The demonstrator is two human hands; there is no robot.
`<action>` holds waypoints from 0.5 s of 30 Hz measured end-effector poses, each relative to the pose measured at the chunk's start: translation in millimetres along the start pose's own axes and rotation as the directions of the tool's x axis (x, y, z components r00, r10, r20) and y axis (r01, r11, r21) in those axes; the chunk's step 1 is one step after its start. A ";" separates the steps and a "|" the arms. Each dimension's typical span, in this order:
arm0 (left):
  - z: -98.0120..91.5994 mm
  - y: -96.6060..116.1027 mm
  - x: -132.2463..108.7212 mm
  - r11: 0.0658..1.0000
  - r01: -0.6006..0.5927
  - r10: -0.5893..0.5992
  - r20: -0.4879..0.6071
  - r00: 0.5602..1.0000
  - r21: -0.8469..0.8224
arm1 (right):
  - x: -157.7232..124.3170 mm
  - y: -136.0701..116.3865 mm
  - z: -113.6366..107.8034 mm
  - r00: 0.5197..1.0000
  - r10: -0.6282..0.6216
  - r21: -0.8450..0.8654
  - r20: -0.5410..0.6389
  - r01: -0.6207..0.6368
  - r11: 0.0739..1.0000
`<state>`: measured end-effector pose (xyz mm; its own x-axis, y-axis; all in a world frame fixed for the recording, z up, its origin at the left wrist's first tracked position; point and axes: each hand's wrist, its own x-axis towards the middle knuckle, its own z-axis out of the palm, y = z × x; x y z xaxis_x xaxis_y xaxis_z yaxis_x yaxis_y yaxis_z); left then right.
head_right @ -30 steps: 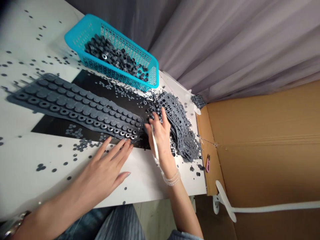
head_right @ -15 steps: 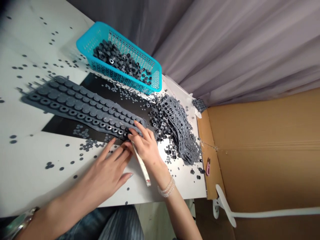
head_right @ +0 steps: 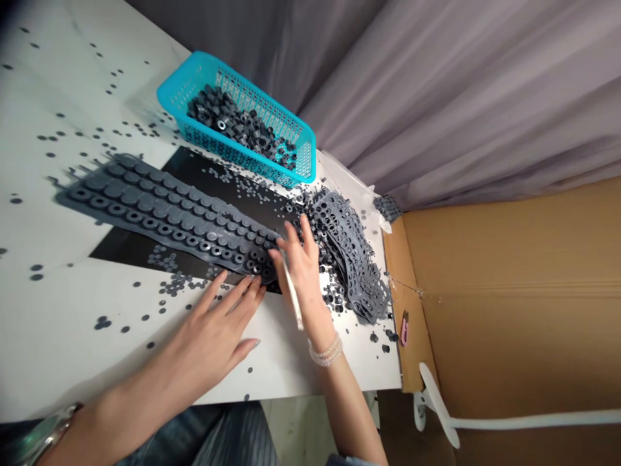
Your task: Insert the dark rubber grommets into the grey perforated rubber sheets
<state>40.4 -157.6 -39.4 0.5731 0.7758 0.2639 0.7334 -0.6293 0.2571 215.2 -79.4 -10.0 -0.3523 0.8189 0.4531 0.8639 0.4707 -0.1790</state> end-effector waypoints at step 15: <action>-4.2 0.1 2.2 0.995 -0.048 0.049 -0.011 0.999 0.086 | -0.8 -23.0 -2.7 0.945 -0.267 0.104 0.189 0.251 0.962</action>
<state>40.2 -156.2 -35.0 0.6046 0.7434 0.2861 0.7339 -0.6595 0.1628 196.6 -91.8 -3.9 -0.6311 0.7104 0.3114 0.7058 0.6925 -0.1493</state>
